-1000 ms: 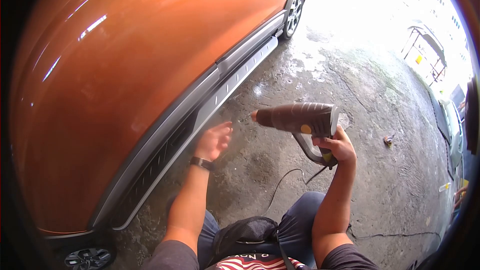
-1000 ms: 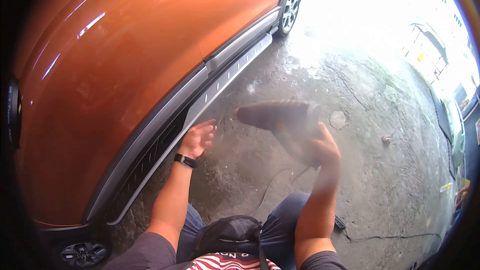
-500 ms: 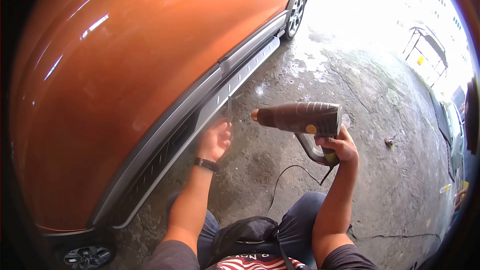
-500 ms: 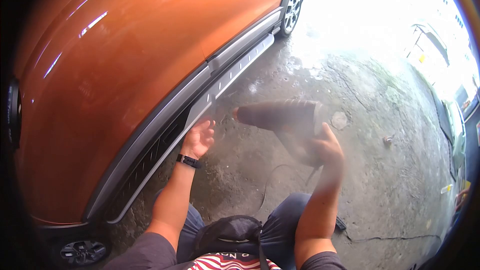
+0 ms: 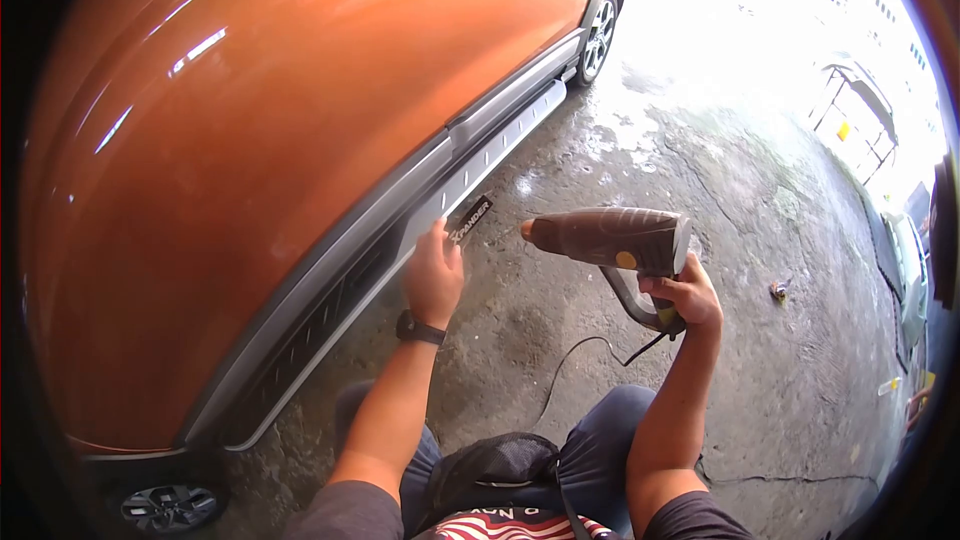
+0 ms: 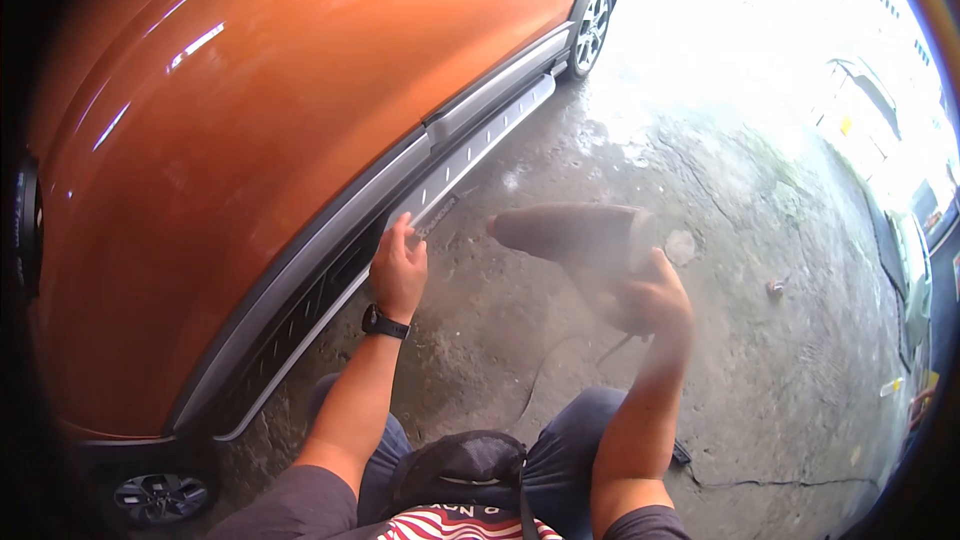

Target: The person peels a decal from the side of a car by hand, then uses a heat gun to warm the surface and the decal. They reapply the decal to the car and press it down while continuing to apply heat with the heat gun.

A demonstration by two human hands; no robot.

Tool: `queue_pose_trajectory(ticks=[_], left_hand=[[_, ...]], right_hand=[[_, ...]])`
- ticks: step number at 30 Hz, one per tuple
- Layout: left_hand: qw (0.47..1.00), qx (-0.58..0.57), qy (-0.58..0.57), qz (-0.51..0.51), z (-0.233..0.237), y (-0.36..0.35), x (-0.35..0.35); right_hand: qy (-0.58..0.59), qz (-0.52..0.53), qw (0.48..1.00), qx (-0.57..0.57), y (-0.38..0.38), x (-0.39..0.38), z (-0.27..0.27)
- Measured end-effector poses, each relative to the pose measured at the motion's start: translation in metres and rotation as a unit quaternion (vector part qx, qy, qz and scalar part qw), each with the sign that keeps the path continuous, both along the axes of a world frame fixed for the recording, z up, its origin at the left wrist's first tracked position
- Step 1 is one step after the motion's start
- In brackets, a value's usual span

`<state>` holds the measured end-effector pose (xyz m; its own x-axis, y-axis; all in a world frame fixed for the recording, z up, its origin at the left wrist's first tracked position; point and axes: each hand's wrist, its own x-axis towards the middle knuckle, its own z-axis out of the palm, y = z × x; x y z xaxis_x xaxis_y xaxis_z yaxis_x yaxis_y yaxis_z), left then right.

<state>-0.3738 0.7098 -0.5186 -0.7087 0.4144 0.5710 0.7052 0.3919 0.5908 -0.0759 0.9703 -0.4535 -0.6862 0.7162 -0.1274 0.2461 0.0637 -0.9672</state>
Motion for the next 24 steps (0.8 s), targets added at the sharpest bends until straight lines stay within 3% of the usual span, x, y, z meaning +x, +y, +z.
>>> queue_pose_trajectory(ticks=[1,4,7,13,19,23,24], left_hand=[[0.998,-0.007,0.066,0.004,0.002,0.000,0.002],[0.997,-0.031,0.069,0.022,0.006,-0.002,0.005],[0.995,-0.065,0.066,0.038,0.015,-0.004,0.009],[0.992,-0.102,0.061,0.050,0.028,-0.007,0.014],[0.989,-0.119,0.057,0.060,0.033,-0.009,0.014],[0.990,-0.099,0.085,0.049,0.025,-0.008,0.010],[0.998,-0.052,0.022,0.035,0.018,-0.008,0.007]], right_hand=[[0.024,0.034,0.999,0.002,-0.019,-0.003,0.030],[-0.005,0.070,0.996,0.057,-0.017,0.002,0.035],[-0.022,0.029,0.999,0.016,-0.020,0.000,0.037],[-0.046,0.029,0.998,0.037,-0.008,-0.004,0.017],[0.001,0.069,0.997,0.018,-0.026,-0.012,0.035],[0.011,0.072,0.997,0.015,-0.024,-0.014,0.030],[0.006,0.070,0.996,0.045,-0.012,-0.010,0.008]])
